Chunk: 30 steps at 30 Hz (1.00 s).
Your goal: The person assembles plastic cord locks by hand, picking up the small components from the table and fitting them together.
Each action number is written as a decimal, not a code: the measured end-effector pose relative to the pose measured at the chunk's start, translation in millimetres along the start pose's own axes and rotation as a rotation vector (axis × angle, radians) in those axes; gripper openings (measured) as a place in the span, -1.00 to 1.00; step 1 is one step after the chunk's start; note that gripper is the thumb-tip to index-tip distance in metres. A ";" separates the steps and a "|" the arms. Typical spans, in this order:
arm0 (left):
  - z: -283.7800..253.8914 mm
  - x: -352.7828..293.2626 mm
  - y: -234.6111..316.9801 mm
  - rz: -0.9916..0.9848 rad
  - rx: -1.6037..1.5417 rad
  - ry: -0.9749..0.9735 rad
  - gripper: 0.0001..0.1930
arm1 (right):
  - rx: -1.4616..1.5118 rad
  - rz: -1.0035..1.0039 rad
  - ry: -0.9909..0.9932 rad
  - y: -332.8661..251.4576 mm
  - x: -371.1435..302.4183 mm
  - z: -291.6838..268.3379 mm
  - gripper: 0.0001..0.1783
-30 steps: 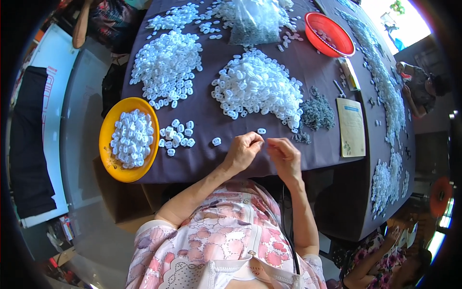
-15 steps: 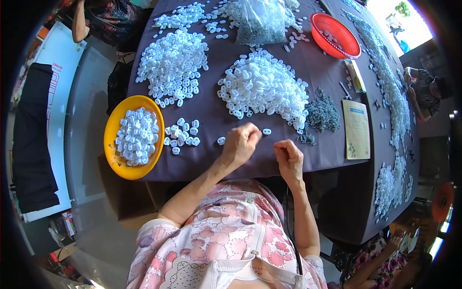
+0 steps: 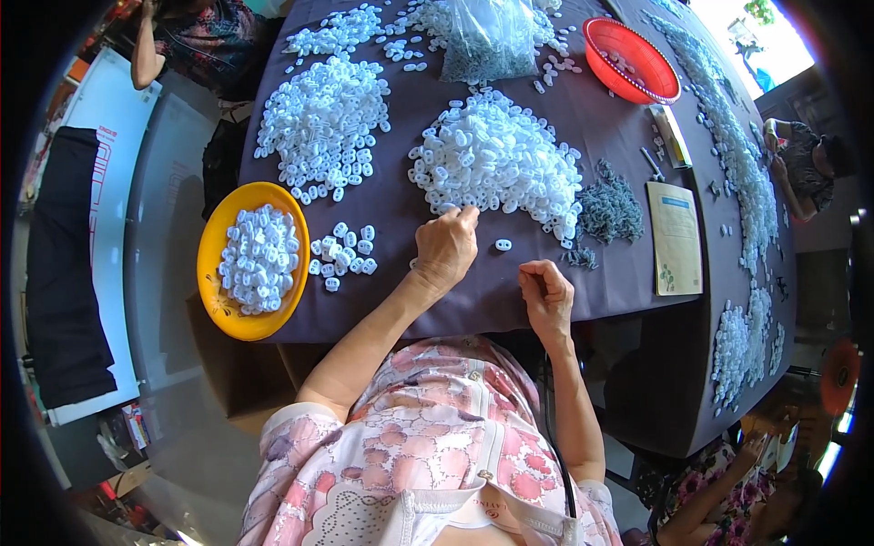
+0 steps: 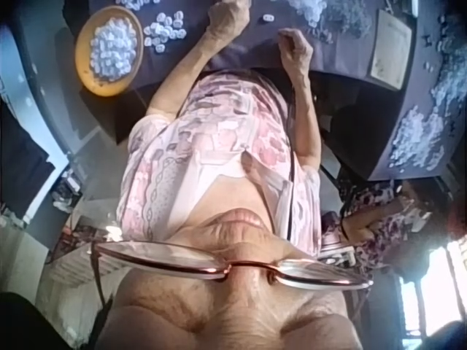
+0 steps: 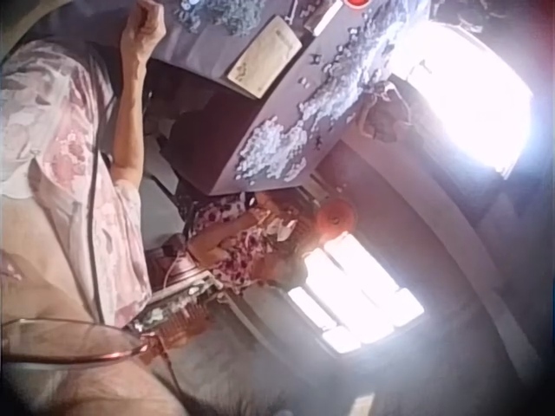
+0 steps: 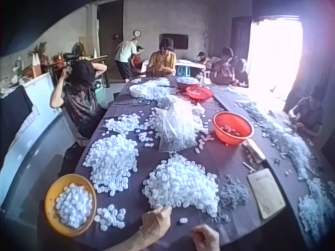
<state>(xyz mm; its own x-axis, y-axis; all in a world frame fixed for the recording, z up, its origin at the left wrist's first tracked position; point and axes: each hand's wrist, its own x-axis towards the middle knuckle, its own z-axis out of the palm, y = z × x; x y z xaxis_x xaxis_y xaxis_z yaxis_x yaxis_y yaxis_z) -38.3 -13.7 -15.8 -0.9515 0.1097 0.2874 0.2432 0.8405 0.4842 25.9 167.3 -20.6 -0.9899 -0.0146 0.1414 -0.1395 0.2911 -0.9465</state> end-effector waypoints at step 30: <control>-32.0 -46.1 23.4 -0.308 -1.166 -0.263 -0.91 | 0.765 0.554 -0.071 -30.9 9.8 17.3 -0.90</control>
<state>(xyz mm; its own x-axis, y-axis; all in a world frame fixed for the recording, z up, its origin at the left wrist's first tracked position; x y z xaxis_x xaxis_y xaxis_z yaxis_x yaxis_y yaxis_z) 17.3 -16.1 8.8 -0.9751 0.2076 -0.0783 -0.1030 -0.1107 0.9885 20.0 141.6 5.0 -0.9164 -0.1274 -0.3794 0.3956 -0.4315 -0.8107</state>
